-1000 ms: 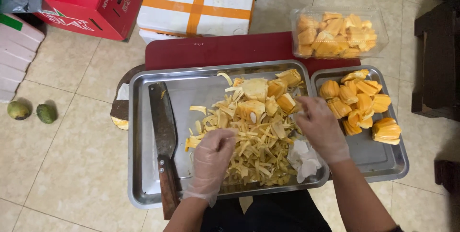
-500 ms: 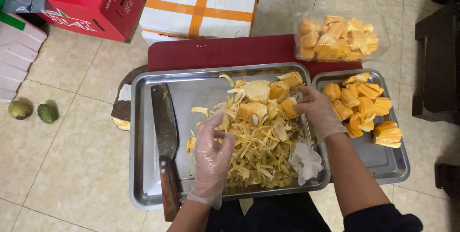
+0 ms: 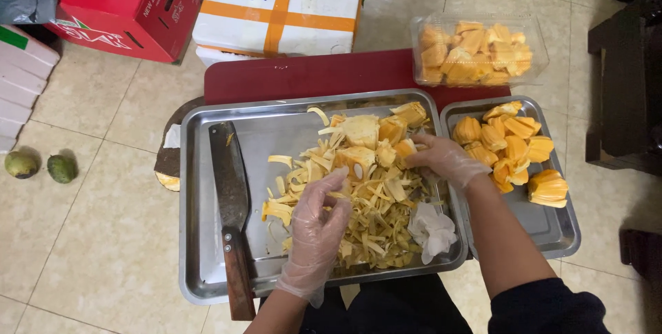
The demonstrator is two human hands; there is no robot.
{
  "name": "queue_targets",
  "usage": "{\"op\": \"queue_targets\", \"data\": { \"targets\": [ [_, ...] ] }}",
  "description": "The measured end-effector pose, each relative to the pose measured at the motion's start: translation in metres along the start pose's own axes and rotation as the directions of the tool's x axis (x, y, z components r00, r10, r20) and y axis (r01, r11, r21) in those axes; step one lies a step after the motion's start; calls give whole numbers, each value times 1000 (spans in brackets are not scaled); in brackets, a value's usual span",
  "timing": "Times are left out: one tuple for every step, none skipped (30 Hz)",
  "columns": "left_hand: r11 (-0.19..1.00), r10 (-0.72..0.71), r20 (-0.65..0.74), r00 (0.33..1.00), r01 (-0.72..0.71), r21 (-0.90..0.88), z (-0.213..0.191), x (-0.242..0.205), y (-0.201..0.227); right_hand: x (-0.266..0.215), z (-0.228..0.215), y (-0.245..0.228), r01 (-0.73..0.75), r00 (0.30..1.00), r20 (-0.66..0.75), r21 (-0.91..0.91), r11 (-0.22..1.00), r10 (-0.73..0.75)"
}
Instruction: Separating jackfruit segments from the core and placing them on a tray
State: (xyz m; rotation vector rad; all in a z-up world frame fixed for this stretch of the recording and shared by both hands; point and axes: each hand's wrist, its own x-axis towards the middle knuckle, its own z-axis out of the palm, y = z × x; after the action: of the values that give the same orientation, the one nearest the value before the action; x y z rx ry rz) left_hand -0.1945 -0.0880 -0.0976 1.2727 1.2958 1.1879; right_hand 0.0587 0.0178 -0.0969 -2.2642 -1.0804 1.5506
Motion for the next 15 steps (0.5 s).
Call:
{"op": "queue_targets", "data": {
  "targets": [
    [1000,1,1,1000,-1,0,-1,0,1,-15,-3,-7,1,1000,-1,1,1000,-1],
    [1000,-6,5,1000,6,-30,-2,-1,2,-30,-6,-14,36,999,-9,57,998,-35],
    [998,-15,8,1000,15,-61,-2,-2,3,-45,-10,-20,69,998,-18,109,992,-68],
    [998,-15,8,1000,16,-63,-2,-2,-3,-29,-18,-5,69,998,-19,107,992,-67],
    [997,-35,5,999,35,-73,-2,-3,-9,-13,-25,10,152,977,-138,-94,984,-164],
    [995,-55,2,998,55,-83,-3,-3,-15,2,-32,25,204,932,-232,-299,932,-279],
    [995,-55,3,998,55,-82,-2,-3,-18,-5,-29,19,204,932,-232,-298,933,-278],
    [996,-55,-11,998,54,-70,-1,-4,-20,-12,-25,14,221,934,-155,-457,862,-322],
    [997,-52,-23,998,51,-62,2,-3,-23,-20,-24,8,238,933,-76,-603,762,-351],
    [997,-51,-21,998,50,-66,5,-5,-20,-15,-20,7,235,933,-79,-604,762,-350],
    [992,-38,10,999,39,-117,6,-6,-18,-10,-14,6,251,932,-21,-685,684,-363],
    [985,-23,40,999,29,-169,7,-8,-16,-4,-8,5,268,929,39,-755,598,-367],
    [985,-23,36,999,29,-168,8,-9,-16,1,-6,7,271,928,42,-756,596,-370],
    [982,-46,38,998,52,-181,9,-9,-17,6,-3,10,243,940,52,-796,554,-338],
    [978,-70,42,997,77,-192,9,-9,-17,11,0,13,216,950,60,-833,510,-305]
  ]
}}
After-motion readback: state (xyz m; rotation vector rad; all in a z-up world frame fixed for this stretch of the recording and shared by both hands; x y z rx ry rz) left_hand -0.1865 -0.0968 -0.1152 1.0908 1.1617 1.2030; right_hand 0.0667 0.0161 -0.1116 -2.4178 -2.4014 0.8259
